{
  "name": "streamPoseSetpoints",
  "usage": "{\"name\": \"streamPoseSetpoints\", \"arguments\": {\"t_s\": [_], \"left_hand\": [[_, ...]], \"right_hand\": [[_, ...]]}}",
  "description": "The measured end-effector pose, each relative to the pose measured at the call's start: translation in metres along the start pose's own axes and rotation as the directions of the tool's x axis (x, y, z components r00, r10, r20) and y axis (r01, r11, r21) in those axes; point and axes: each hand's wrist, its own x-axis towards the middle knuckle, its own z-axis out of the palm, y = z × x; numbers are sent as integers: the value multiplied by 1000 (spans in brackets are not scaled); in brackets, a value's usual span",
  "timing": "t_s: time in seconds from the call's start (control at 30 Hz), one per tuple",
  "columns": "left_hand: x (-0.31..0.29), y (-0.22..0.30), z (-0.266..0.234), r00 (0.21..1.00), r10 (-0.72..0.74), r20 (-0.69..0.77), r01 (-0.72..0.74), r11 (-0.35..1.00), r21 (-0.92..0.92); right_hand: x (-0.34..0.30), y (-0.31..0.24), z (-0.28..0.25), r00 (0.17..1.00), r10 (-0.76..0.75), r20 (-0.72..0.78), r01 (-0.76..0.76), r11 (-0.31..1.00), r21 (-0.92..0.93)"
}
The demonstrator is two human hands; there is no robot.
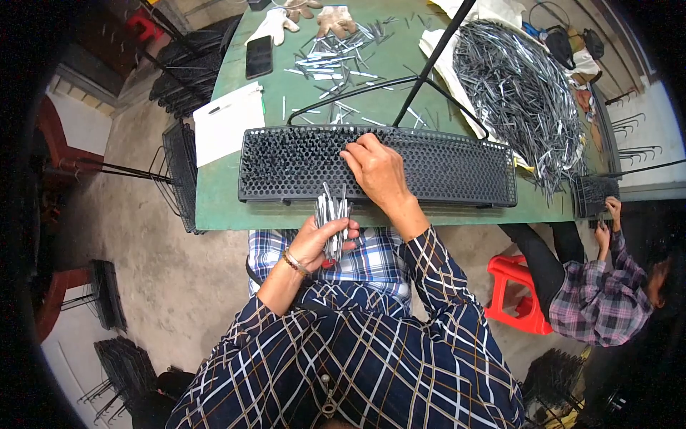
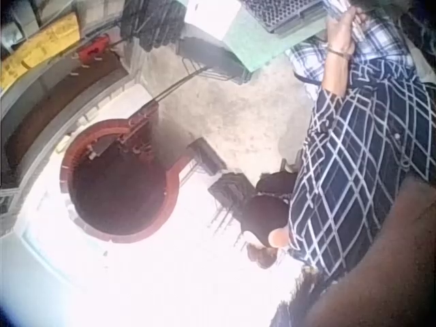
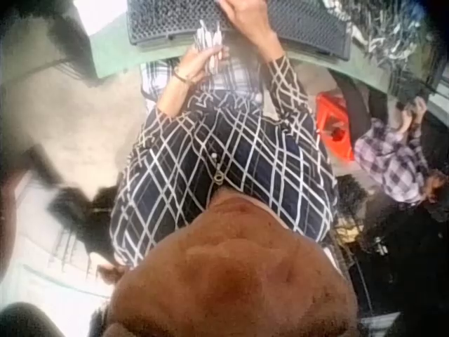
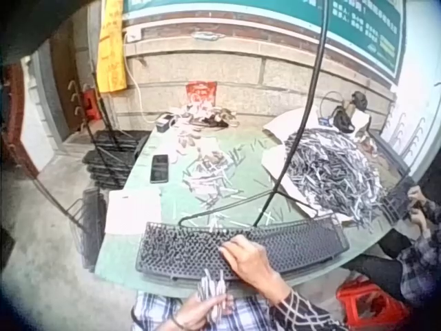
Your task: Inserting small metal pins into a perforated grid plate on a workbench.
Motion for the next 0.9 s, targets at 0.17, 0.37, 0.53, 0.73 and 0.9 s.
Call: {"name": "streamPoseSetpoints", "arguments": {"t_s": [0.17, 0.37, 0.53, 0.73, 0.9], "left_hand": [[-2, 1, -2, 999, 36, -11, -36, 999, 25], [-2, 7, 7, 997, 77, 27, -80, 987, 138], [2, -1, -1, 997, 70, 38, -75, 989, 124], [3, 0, 3, 999, 38, 9, -39, 994, 104], [2, 2, 3, 999, 38, 22, -40, 992, 117]], "right_hand": [[-5, -8, -8, 979, 206, -2, -199, 951, 237], [-24, -9, -24, 798, 387, 462, -569, 737, 365], [-18, -6, -29, 666, 558, 495, -739, 400, 542], [-7, 1, -12, 764, 633, 127, -557, 547, 625], [-13, 6, -1, 901, 424, -92, -360, 849, 386]]}}
